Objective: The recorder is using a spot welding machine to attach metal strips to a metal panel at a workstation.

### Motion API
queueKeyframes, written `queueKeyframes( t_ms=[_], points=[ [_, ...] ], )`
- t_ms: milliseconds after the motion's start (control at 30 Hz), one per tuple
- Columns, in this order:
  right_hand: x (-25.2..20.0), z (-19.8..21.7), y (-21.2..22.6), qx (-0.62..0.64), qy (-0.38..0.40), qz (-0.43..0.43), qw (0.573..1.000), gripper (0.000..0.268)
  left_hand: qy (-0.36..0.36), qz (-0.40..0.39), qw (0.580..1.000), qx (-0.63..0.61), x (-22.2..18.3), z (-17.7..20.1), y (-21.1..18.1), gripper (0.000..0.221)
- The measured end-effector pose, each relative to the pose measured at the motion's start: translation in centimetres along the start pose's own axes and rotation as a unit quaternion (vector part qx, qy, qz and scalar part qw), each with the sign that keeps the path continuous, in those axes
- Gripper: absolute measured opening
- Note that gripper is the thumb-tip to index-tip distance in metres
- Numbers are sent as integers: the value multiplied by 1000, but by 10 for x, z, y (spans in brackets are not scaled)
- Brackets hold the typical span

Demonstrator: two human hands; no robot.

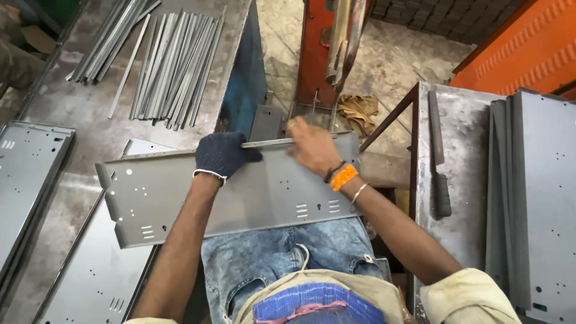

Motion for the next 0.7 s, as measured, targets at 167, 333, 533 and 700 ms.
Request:
queueKeyframes(
  t_ms=[167,333,533,700],
  points=[
    [3,-2,28,139,-3,103,985,34,18,-2,1000,22,2,-9,8,56],
    [-24,17,-23,111,34,40,992,22,33,20,999,8,0,-15,21,56],
    [-96,45,-111,55,13,-80,995,27,2,41,999,-2,-12,-49,68,41],
    [-137,63,-157,124,-16,-244,962,26,27,175,984,13,-52,-28,120,49]
  ],
)
Point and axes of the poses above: each hand's wrist, its own x-axis towards the middle knuckle, its own z-axis out of the back of the hand, y = z × x, the point moved 8 cm from there along x, towards the middle knuckle, and after that the axes turned 10 degrees about -z, right-handed, at the moved point
